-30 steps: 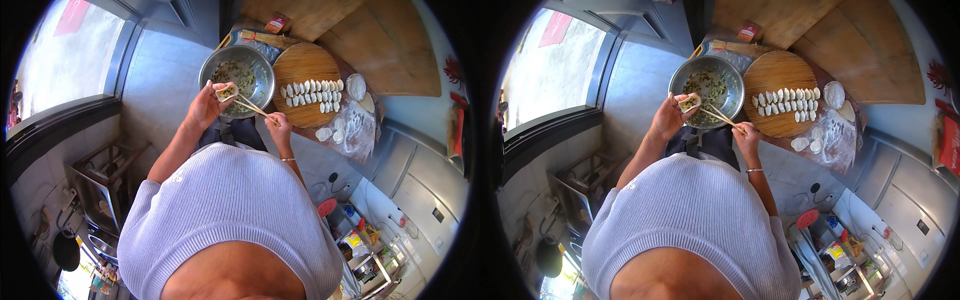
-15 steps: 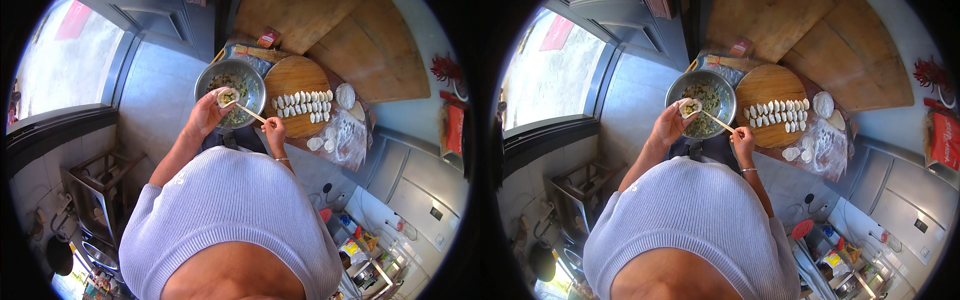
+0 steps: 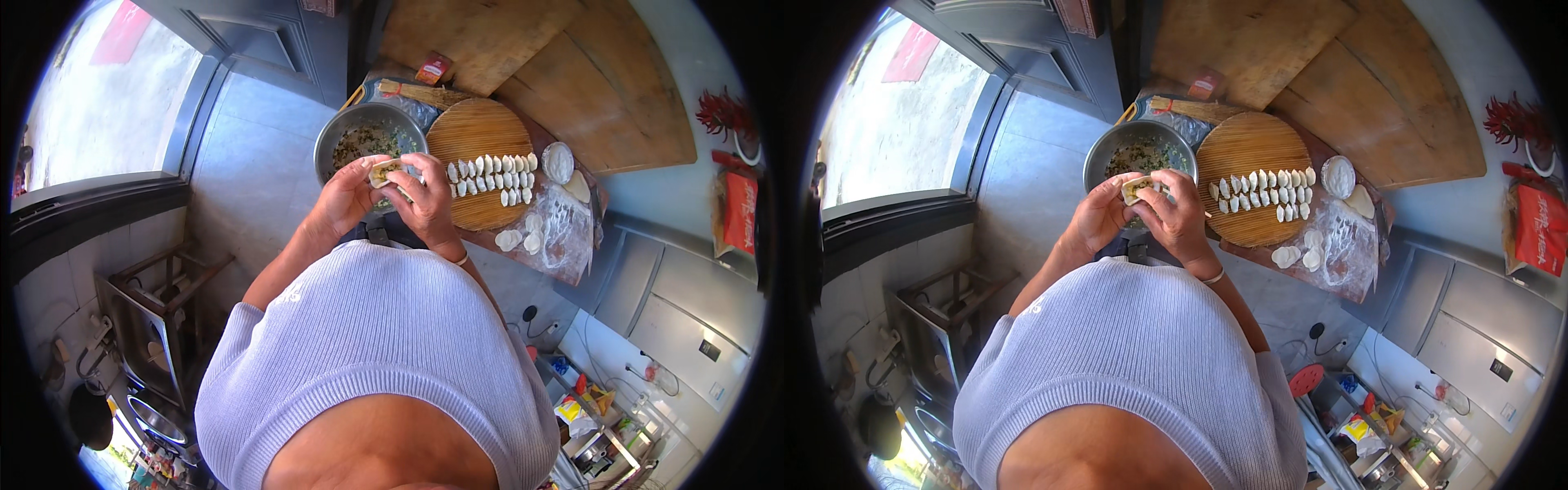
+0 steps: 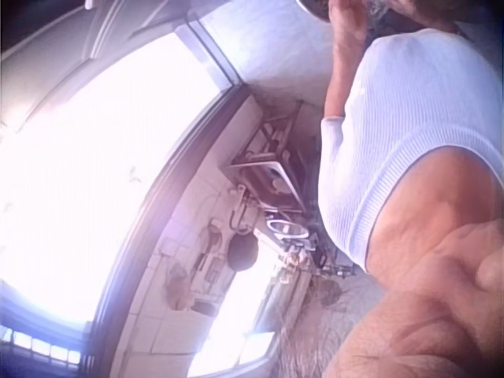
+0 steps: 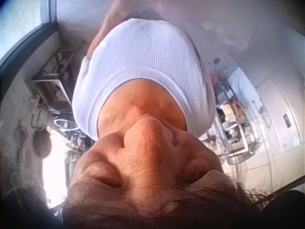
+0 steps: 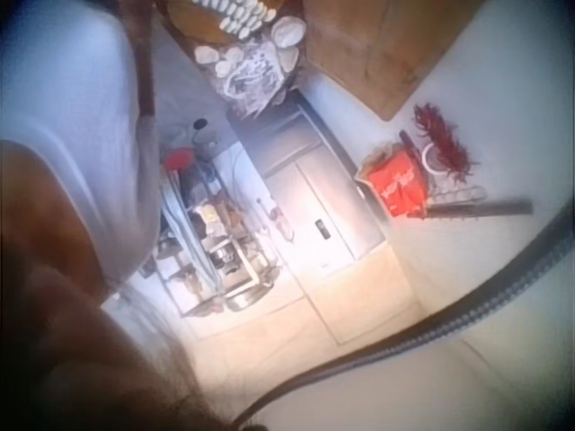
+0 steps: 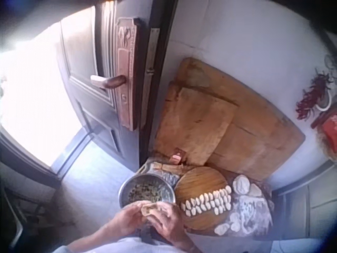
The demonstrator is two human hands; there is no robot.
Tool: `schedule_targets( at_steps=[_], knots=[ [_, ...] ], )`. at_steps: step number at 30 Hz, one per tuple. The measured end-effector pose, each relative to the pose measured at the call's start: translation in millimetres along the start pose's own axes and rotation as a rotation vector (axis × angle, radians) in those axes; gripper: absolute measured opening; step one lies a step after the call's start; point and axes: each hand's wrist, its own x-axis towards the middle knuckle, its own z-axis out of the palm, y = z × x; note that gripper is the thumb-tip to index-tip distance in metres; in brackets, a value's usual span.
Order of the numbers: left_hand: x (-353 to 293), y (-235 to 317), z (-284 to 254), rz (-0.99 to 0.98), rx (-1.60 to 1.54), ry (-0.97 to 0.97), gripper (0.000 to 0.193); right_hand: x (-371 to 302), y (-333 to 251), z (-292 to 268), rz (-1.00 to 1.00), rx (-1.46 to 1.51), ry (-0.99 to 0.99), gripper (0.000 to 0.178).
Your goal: The person scoops green vegetable filling from a metal bowl using chopsticks and places it onto round dough wrappers held in the left hand. The person folds and pleats the wrappers to seal the dumplings, placing the finished pieces in neat rows on a wooden board.
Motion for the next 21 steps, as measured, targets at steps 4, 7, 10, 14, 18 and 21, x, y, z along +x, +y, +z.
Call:
schedule_targets(
  at_steps=[4, 7, 10, 14, 18, 21],
  knots=[
    [-6.4, -2.2, 13.2, -0.026, 0.043, 0.036, 0.033, -0.4, 7.4, 3.3, -0.006, 0.034, -0.002, 0.024],
    [-9.8, -2.7, 13.9, -0.037, -0.017, -0.011, 0.032, 3.2, 2.7, -0.1, 0.025, 0.104, -0.02, 0.022],
    [-13.1, -1.6, 19.3, -0.027, -0.001, 0.02, 0.031, 3.3, 0.9, -2.8, 0.031, 0.103, -0.025, 0.021],
    [-10.9, -8.8, 9.3, -0.005, 0.088, -0.021, 0.029, 4.6, -3.8, -2.9, 0.093, 0.187, -0.002, 0.019],
    [-15.7, -10.5, 18.0, 0.045, 0.084, -0.07, 0.026, 3.0, -3.2, -3.5, 0.191, 0.285, 0.047, 0.017],
    [-17.9, -13.5, 22.7, 0.094, 0.173, -0.093, 0.024, 2.4, -0.2, -5.5, 0.204, 0.296, 0.048, 0.017]
  ],
)
